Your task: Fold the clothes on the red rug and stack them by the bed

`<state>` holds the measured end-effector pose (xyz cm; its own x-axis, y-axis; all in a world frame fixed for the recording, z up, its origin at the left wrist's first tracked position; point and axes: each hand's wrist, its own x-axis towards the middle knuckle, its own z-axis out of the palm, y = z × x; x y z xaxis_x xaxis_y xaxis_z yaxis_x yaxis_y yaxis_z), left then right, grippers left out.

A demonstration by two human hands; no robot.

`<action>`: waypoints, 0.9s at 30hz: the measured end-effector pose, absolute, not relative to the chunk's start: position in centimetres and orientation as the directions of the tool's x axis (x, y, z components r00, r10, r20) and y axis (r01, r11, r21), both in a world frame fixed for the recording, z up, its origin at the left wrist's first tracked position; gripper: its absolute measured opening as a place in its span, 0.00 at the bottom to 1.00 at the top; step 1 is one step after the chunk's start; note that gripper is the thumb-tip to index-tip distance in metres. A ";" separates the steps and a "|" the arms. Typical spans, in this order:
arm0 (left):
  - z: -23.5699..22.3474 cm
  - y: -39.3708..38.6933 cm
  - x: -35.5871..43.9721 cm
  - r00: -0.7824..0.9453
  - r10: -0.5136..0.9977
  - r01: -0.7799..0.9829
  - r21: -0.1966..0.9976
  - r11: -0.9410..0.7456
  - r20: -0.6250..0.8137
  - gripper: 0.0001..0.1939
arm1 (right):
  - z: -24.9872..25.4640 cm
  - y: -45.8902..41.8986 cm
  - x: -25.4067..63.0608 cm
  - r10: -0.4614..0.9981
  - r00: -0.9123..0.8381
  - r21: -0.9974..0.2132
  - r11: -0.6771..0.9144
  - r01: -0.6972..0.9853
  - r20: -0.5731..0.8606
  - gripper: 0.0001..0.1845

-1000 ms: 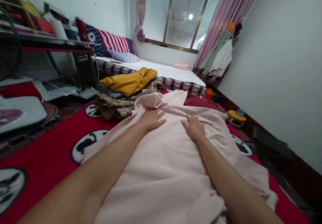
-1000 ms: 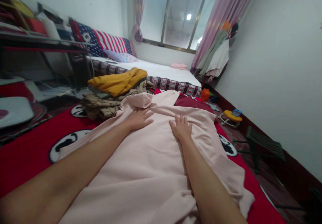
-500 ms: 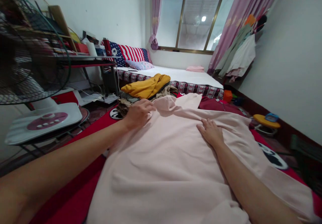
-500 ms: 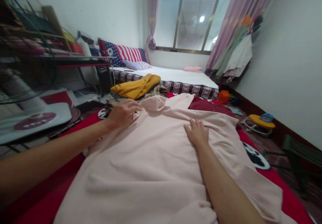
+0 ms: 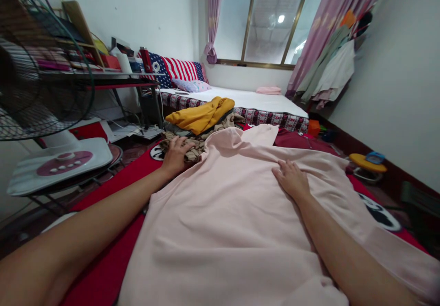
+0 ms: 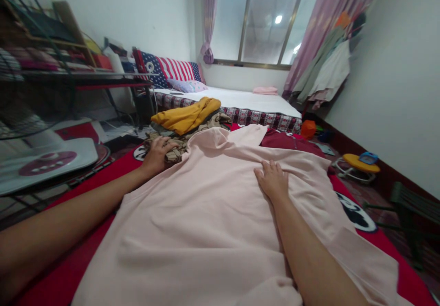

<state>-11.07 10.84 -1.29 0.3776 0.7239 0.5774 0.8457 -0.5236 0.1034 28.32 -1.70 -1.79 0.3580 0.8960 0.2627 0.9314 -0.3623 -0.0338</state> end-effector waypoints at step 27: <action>6.2 12.6 -14.9 0.566 0.819 0.802 -0.287 -0.523 0.092 0.36 | -1.8 -1.9 28.1 0.896 0.361 -0.041 -0.364 0.931 0.260 0.30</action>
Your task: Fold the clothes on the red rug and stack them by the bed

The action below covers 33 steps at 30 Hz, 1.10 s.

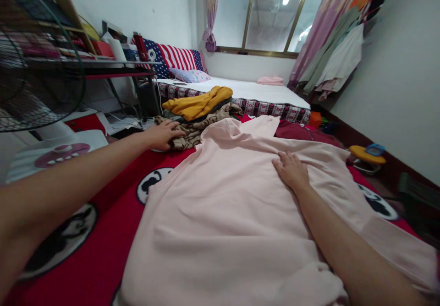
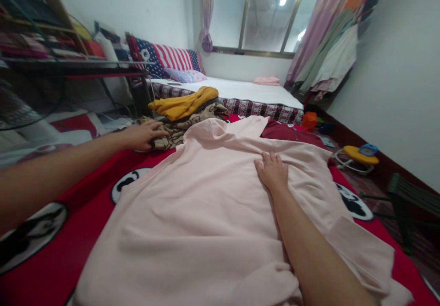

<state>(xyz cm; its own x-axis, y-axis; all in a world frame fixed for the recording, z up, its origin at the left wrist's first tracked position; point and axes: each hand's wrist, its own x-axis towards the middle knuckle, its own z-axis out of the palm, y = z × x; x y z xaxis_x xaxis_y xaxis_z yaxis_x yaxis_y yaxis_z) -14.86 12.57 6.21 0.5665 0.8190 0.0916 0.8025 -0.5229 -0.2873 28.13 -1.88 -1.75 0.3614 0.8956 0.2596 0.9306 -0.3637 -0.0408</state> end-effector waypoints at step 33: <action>-1.4 9.6 -0.7 0.524 0.806 0.817 0.105 -0.567 0.277 0.34 | 2.9 4.5 28.7 0.912 0.302 -0.129 -0.276 0.953 0.279 0.25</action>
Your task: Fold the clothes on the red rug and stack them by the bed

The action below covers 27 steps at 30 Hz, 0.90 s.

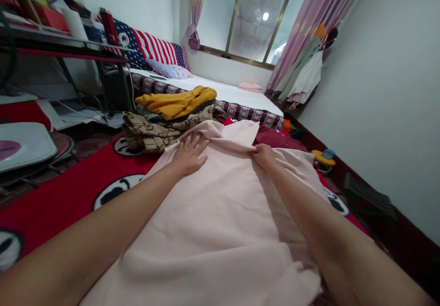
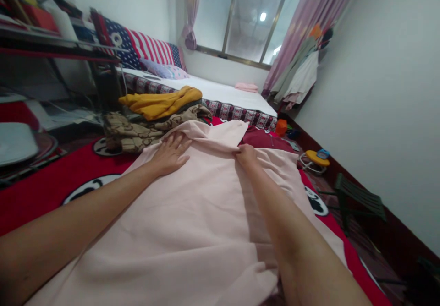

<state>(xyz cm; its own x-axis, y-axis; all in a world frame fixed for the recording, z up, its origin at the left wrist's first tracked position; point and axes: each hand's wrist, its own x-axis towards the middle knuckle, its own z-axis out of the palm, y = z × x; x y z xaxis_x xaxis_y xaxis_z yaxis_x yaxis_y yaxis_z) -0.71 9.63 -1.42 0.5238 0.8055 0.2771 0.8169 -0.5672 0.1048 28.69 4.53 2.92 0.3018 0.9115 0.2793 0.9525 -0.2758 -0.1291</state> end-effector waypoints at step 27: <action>-0.8 8.2 -1.4 0.595 0.802 0.803 0.016 -0.596 0.050 0.33 | 3.4 -16.7 31.6 0.966 -0.080 -0.290 0.006 0.957 -0.245 0.42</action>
